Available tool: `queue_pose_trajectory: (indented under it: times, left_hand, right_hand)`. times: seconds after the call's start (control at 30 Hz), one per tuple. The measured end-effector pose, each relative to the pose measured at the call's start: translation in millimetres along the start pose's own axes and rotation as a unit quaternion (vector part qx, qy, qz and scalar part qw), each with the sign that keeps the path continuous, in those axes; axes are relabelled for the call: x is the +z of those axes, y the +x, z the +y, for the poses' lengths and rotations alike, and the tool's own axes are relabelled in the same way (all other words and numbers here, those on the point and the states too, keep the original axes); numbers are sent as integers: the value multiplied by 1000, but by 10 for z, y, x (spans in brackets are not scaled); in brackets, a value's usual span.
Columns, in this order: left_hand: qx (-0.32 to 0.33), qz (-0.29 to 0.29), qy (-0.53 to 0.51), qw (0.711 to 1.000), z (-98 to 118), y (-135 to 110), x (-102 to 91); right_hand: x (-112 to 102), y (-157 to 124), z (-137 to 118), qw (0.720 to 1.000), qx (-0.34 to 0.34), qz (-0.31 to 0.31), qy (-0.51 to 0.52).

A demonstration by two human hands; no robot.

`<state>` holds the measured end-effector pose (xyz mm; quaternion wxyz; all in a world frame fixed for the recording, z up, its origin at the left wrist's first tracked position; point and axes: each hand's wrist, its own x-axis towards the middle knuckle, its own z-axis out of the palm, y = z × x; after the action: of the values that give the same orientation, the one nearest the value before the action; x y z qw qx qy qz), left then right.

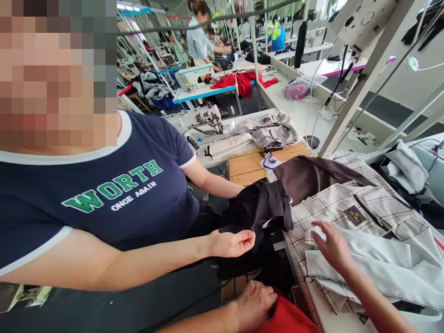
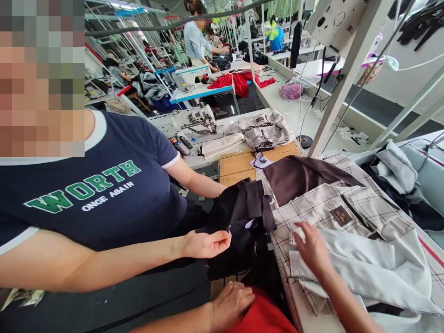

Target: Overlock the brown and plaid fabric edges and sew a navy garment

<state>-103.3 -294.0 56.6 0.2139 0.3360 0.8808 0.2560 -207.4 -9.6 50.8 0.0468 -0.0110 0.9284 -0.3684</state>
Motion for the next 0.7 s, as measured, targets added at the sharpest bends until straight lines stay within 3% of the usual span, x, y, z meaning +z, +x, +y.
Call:
queue_pose_trajectory:
  times: [0.03,0.1,0.17,0.27,0.33,0.43,0.53,0.6,0.7]
  left_hand:
    - [-16,-3,-32,999,-7,29,18]
    - [-33,-30,-111,993,-27,79,-11]
    - [-50,-69,-202,976,-60,121,-94]
    - [-95,-110,-306,941,-129,193,-185]
    - [-144,-76,-320,933,-180,246,-168]
    - [-212,6,-291,933,-236,303,-54]
    - [-228,14,-272,935,-239,312,46]
    - [-217,-1,-265,940,-217,307,70]
    - [-199,-7,-274,941,-184,320,71]
  right_hand:
    - [-4,-75,-323,994,7,-70,88]
    - [28,-179,-881,948,-11,-220,230]
    - [107,-171,-1249,906,4,-253,340]
    - [262,20,-1463,866,84,-197,452]
    - [354,157,-1480,852,148,-153,478]
    - [461,259,-1463,882,172,-45,437]
    - [538,289,-1458,924,121,49,360]
    - [571,324,-1462,930,127,70,338]
    - [583,402,-1446,912,152,86,371]
